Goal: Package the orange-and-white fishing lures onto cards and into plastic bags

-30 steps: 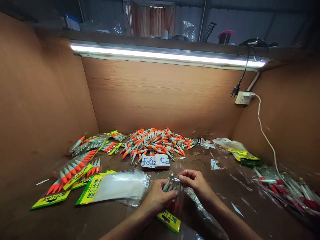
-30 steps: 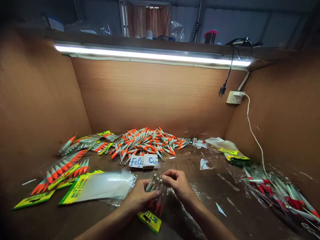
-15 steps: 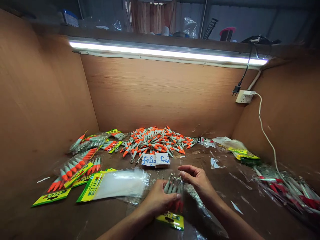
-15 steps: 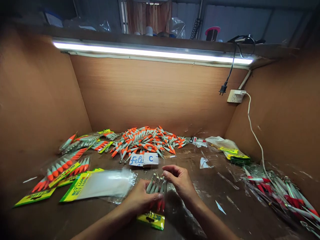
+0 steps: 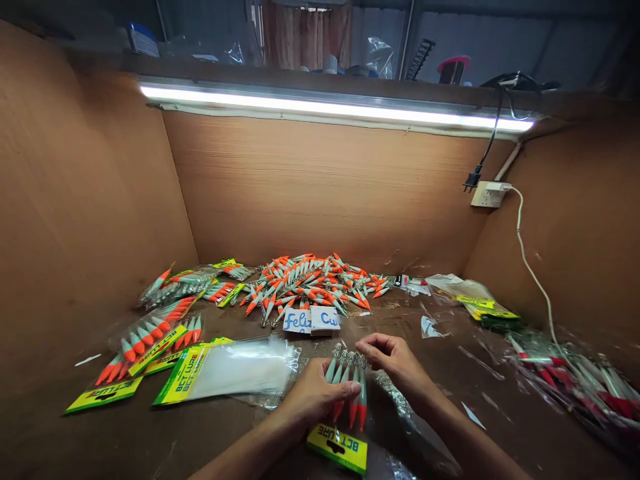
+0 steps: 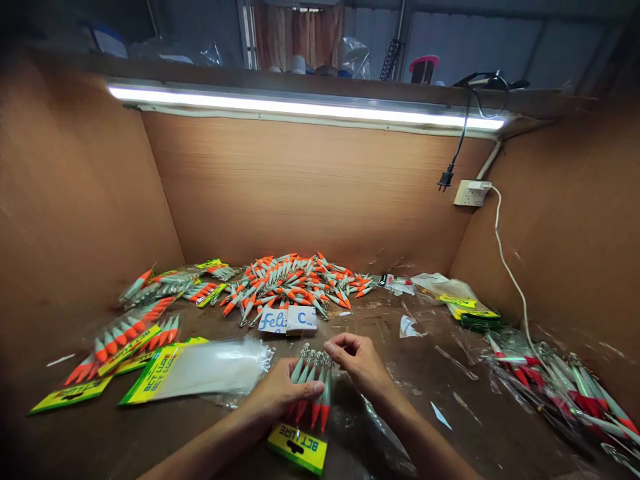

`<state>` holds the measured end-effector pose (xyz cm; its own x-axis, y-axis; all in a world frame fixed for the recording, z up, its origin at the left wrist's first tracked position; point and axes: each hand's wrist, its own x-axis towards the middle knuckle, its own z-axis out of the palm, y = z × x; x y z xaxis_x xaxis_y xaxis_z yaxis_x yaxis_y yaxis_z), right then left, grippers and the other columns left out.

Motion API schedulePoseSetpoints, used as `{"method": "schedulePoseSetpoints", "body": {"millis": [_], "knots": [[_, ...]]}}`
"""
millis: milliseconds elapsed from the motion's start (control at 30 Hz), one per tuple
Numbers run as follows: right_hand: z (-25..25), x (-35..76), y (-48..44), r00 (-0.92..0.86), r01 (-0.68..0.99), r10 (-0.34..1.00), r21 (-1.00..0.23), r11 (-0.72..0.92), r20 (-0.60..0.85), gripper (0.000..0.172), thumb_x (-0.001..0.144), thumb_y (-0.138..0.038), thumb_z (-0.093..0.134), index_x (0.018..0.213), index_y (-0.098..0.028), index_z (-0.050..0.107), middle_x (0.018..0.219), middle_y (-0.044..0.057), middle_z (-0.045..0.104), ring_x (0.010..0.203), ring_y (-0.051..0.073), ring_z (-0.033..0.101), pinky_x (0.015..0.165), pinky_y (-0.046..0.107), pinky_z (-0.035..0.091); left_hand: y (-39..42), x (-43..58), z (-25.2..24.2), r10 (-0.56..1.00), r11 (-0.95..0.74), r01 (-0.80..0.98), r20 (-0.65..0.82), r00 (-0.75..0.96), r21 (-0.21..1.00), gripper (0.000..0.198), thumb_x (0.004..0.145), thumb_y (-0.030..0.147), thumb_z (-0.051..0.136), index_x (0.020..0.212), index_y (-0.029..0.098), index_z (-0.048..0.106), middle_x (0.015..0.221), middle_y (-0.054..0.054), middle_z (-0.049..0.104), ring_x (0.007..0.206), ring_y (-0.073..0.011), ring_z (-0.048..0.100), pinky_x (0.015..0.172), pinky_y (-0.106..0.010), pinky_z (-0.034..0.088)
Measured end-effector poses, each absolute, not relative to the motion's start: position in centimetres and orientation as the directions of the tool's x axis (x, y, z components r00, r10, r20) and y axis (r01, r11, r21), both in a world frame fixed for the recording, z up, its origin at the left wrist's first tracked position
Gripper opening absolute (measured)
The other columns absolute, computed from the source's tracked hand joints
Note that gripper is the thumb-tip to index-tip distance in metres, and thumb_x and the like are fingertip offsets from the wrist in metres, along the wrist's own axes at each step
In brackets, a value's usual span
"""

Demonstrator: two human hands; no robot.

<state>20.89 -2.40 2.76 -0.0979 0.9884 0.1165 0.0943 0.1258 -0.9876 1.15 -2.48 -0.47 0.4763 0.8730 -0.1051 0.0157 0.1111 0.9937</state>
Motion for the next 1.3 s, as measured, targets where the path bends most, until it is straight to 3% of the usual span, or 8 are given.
{"method": "schedulePoseSetpoints", "body": {"millis": [200,433,567,700,867,967,1100,1300], "knots": [[2.7,21.5,-2.1,-0.045,0.098,0.989,-0.984,0.147,0.143,0.035,0.075,-0.05,0.074,0.076,-0.014,0.073,0.065,0.0,0.061,0.061,0.013,0.047,0.06,0.027,0.037,-1.8,0.9,-1.2,0.873,0.175,-0.136,-0.09,0.479,0.975,0.046,0.069,0.048,0.083,0.092,0.013,0.067,0.082,-0.005,0.069,0.068,-0.0174,0.062,0.064,-0.026,0.045],[2.8,21.5,-2.1,-0.022,0.063,0.989,-0.987,0.145,0.144,0.035,0.074,-0.048,0.076,0.078,-0.013,0.073,0.063,0.0,0.059,0.059,0.013,0.045,0.059,0.027,0.036,-1.1,0.8,-1.2,0.915,0.135,-0.238,-0.029,0.403,0.962,0.036,0.069,0.038,0.085,0.076,0.015,0.059,0.068,0.0,0.062,0.057,-0.0113,0.053,0.057,-0.022,0.04],[2.8,21.2,-2.3,0.04,0.039,0.986,-0.986,0.163,0.165,0.034,0.075,-0.048,0.076,0.076,-0.014,0.072,0.061,-0.001,0.057,0.058,0.012,0.044,0.057,0.026,0.036,-1.3,0.9,-1.1,0.919,0.175,-0.325,-0.036,0.394,0.929,0.034,0.069,0.035,0.085,0.076,0.015,0.059,0.072,0.0,0.062,0.061,-0.0128,0.056,0.062,-0.026,0.046],[2.7,21.3,-2.3,0.063,0.021,0.981,-0.983,0.185,0.186,0.033,0.078,-0.046,0.074,0.078,-0.014,0.071,0.062,-0.001,0.056,0.059,0.012,0.045,0.057,0.026,0.036,-1.3,0.7,-0.9,0.899,0.166,-0.252,-0.042,0.435,0.954,0.039,0.072,0.042,0.083,0.092,0.015,0.062,0.082,-0.002,0.065,0.068,-0.0146,0.06,0.065,-0.025,0.046],[2.1,21.3,-2.1,0.066,0.028,0.98,-0.982,0.185,0.186,0.033,0.078,-0.046,0.074,0.08,-0.013,0.072,0.064,0.0,0.056,0.06,0.012,0.045,0.057,0.026,0.037,-0.8,0.7,-1.0,0.942,0.015,-0.138,0.032,0.334,0.99,0.036,0.075,0.043,0.078,0.072,0.016,0.055,0.06,0.007,0.049,0.05,-0.0071,0.042,0.05,-0.019,0.031],[1.9,21.2,-2.1,0.075,0.012,0.978,-0.981,0.193,0.193,0.034,0.081,-0.047,0.071,0.082,-0.013,0.072,0.065,0.0,0.056,0.061,0.013,0.045,0.058,0.026,0.038,-0.9,0.8,-1.0,0.947,0.025,-0.148,0.024,0.322,0.989,0.035,0.075,0.043,0.078,0.079,0.015,0.058,0.066,0.004,0.058,0.055,-0.0099,0.051,0.054,-0.02,0.037],[1.9,20.8,-2.3,0.044,0.006,0.982,-0.983,0.184,0.184,0.034,0.082,-0.048,0.071,0.081,-0.014,0.071,0.064,-0.001,0.055,0.06,0.012,0.044,0.058,0.025,0.037,-1.3,1.0,-0.7,0.883,0.055,-0.069,-0.016,0.468,0.996,0.046,0.068,0.044,0.083,0.097,0.012,0.067,0.084,-0.005,0.07,0.071,-0.0169,0.062,0.065,-0.025,0.045],[2.0,20.4,-2.7,-0.088,0.059,0.983,-0.985,0.164,0.158,0.035,0.082,-0.049,0.069,0.088,-0.015,0.073,0.077,0.003,0.064,0.068,0.015,0.052,0.063,0.026,0.041,-1.3,0.9,-0.6,0.902,-0.003,0.078,-0.031,0.43,0.997,0.04,0.072,0.049,0.078,0.072,0.011,0.066,0.054,0.001,0.059,0.044,-0.01,0.047,0.045,-0.021,0.031]]}}
